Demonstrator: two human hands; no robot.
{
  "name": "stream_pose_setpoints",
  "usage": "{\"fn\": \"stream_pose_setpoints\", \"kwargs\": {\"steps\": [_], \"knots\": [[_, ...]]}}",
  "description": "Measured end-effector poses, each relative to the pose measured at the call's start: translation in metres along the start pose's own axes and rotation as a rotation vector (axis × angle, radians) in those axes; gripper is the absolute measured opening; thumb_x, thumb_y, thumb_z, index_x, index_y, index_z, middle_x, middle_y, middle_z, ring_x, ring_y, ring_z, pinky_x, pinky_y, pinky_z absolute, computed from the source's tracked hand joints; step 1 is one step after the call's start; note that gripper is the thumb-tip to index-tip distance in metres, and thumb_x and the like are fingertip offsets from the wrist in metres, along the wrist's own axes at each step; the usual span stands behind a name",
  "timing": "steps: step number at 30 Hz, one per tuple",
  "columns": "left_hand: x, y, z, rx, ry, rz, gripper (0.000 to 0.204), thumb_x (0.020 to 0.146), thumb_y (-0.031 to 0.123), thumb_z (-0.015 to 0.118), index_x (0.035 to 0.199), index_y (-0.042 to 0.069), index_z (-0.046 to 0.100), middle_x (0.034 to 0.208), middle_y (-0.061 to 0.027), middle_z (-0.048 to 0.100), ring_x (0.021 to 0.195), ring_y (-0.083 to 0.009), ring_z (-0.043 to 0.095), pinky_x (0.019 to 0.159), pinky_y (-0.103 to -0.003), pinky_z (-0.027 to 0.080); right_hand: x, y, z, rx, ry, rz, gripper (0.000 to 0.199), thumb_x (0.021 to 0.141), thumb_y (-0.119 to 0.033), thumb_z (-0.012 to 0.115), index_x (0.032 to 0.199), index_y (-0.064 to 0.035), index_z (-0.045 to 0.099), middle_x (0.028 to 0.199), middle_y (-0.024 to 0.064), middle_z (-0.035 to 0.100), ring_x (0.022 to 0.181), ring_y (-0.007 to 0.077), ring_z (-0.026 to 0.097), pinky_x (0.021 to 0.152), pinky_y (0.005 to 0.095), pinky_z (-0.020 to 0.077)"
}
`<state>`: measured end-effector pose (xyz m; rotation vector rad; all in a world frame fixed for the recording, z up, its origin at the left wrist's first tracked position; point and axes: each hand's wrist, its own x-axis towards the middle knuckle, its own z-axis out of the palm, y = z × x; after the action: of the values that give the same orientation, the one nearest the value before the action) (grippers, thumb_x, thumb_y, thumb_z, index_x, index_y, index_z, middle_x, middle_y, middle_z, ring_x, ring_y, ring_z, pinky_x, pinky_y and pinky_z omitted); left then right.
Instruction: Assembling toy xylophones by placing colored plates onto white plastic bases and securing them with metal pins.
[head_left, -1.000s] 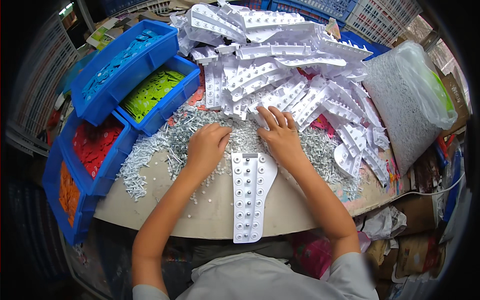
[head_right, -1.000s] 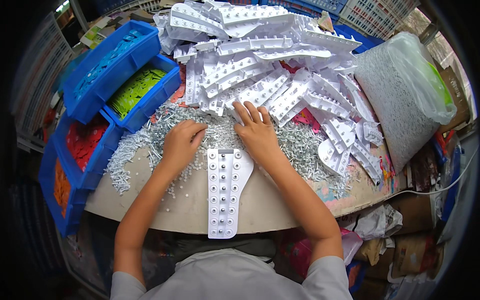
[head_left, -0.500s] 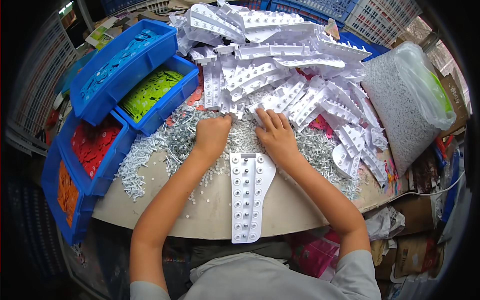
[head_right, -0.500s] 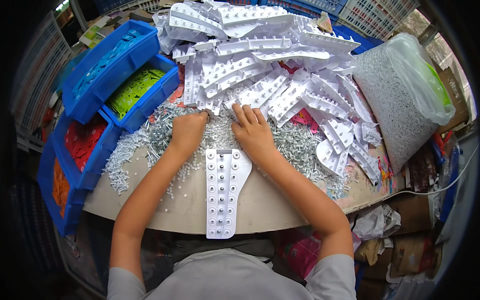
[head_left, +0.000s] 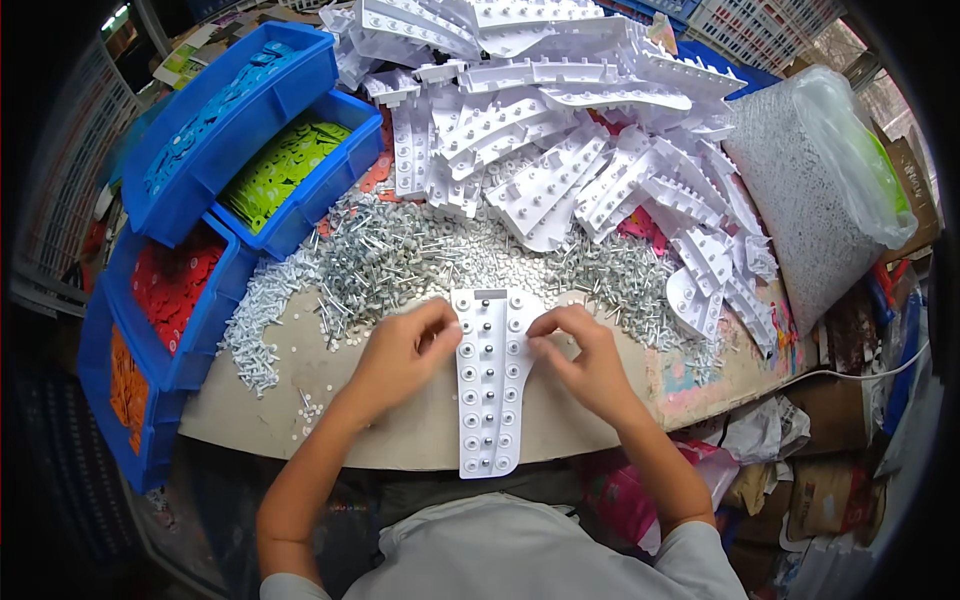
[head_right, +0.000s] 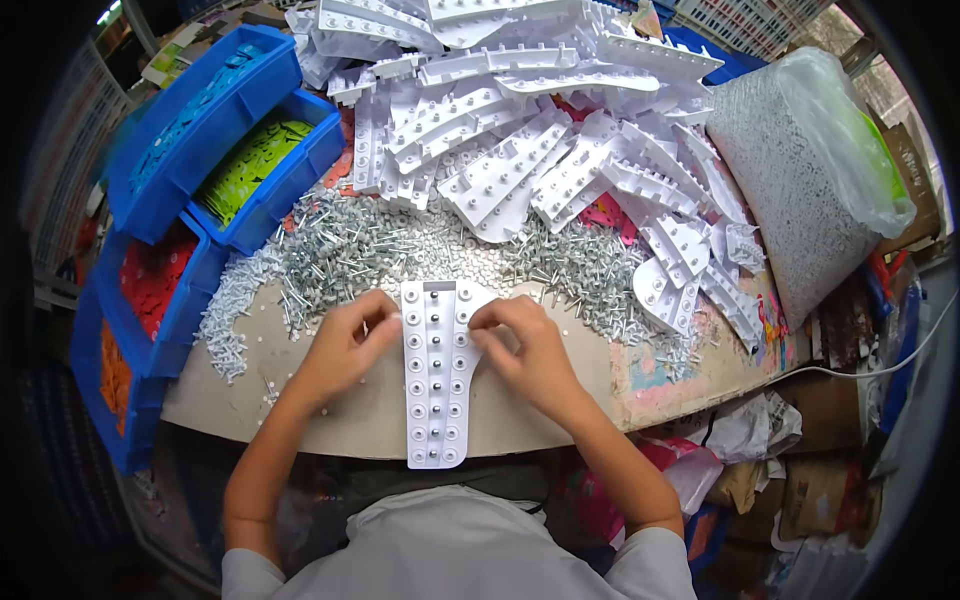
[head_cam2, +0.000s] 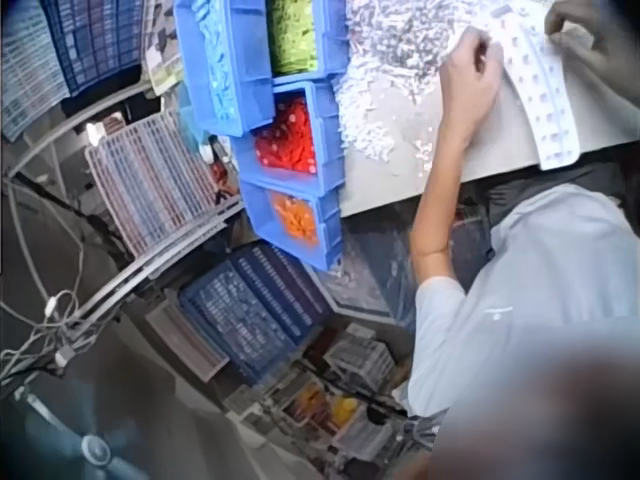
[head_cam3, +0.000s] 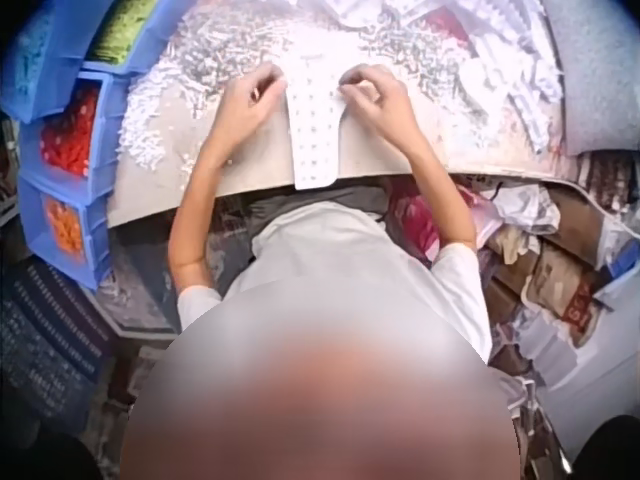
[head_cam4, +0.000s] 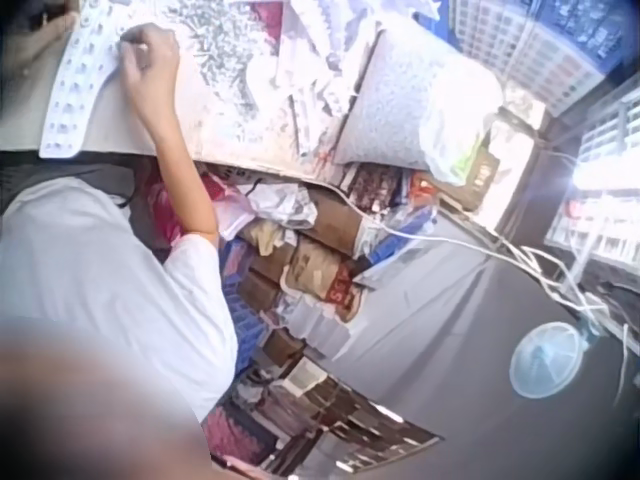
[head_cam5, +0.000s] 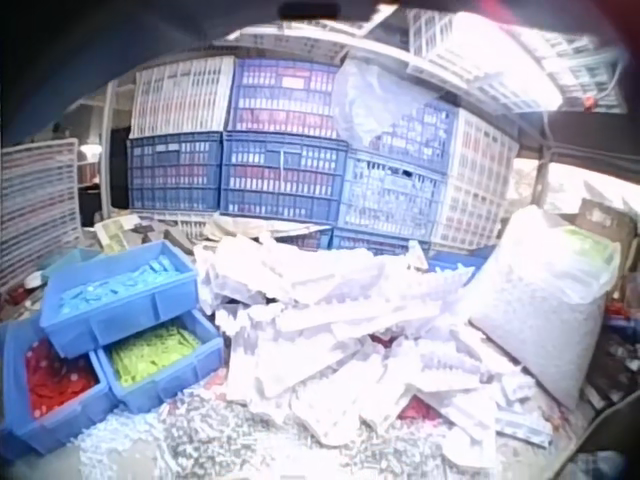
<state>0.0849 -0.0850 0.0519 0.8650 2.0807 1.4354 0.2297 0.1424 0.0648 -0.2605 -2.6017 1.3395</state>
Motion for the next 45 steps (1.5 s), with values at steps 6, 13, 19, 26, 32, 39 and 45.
{"fn": "stream_pose_setpoints", "kwargs": {"steps": [6,13,19,26,32,39,45], "knots": [[-0.020,-0.015,0.022,0.272,0.026,0.137,0.021,0.100,0.024,0.069,0.097,0.003,0.066,0.081,-0.0131,0.068,0.067,-0.0269,0.064,0.064,-0.038,0.050,-0.005,-0.001,0.020,-0.134,-0.007,-0.100,0.010,0.090,-0.006,0.074,0.099,-0.0022,0.073,0.096,0.0090,0.071,0.097,0.0267,0.060,0.088,0.0380,0.0470],[-0.018,-0.006,0.028,0.349,0.032,0.065,0.022,0.099,0.024,0.070,0.092,0.005,0.063,0.085,-0.0103,0.071,0.074,-0.0316,0.070,0.065,-0.042,0.053,-0.005,0.003,0.031,-0.150,0.001,-0.082,0.010,0.090,-0.004,0.073,0.098,-0.0031,0.068,0.093,0.0098,0.065,0.092,0.0303,0.055,0.085,0.0411,0.0455],[-0.014,-0.025,0.031,0.402,0.225,0.435,0.012,0.088,0.010,0.080,0.093,0.004,0.071,0.087,-0.0067,0.070,0.077,-0.0255,0.068,0.065,-0.038,0.053,-0.014,0.017,0.044,-0.288,0.150,-0.263,0.013,0.085,-0.001,0.077,0.096,-0.0027,0.070,0.097,0.0094,0.065,0.096,0.0303,0.058,0.083,0.0400,0.0485],[-0.012,-0.024,0.030,0.396,0.193,0.468,0.010,0.085,0.008,0.081,0.093,0.005,0.076,0.088,-0.0062,0.068,0.080,-0.0250,0.065,0.067,-0.038,0.053,-0.007,0.015,0.034,-0.364,0.164,-0.361,0.014,0.084,-0.002,0.079,0.096,-0.0051,0.073,0.096,0.0085,0.065,0.094,0.0312,0.059,0.085,0.0421,0.0475],[-0.011,-0.021,0.038,0.452,0.189,0.482,0.009,0.087,0.008,0.078,0.092,0.005,0.071,0.084,-0.0081,0.063,0.081,-0.0291,0.064,0.068,-0.040,0.052,0.062,0.025,0.008,-0.527,0.312,-0.403,0.028,0.082,-0.014,0.083,0.106,-0.0068,0.072,0.102,0.0087,0.065,0.100,0.0300,0.059,0.090,0.0435,0.0451],[-0.017,-0.017,0.037,0.472,0.193,0.456,0.006,0.088,0.006,0.076,0.091,0.004,0.071,0.083,-0.0097,0.064,0.079,-0.0293,0.064,0.069,-0.041,0.052,0.114,0.038,0.013,-0.839,0.260,-0.359,0.068,0.069,-0.023,0.091,0.131,-0.0151,0.064,0.116,0.0071,0.060,0.109,0.0288,0.057,0.092,0.0415,0.0475],[-0.024,-0.013,0.029,0.269,0.377,0.304,0.004,0.091,0.004,0.074,0.094,0.002,0.072,0.082,-0.0101,0.069,0.074,-0.0272,0.066,0.067,-0.037,0.052,0.124,0.030,0.017,-0.824,0.345,-0.425,0.048,0.074,-0.008,0.080,0.119,-0.0129,0.064,0.118,0.0075,0.059,0.109,0.0310,0.058,0.077,0.0417,0.0569]]}}
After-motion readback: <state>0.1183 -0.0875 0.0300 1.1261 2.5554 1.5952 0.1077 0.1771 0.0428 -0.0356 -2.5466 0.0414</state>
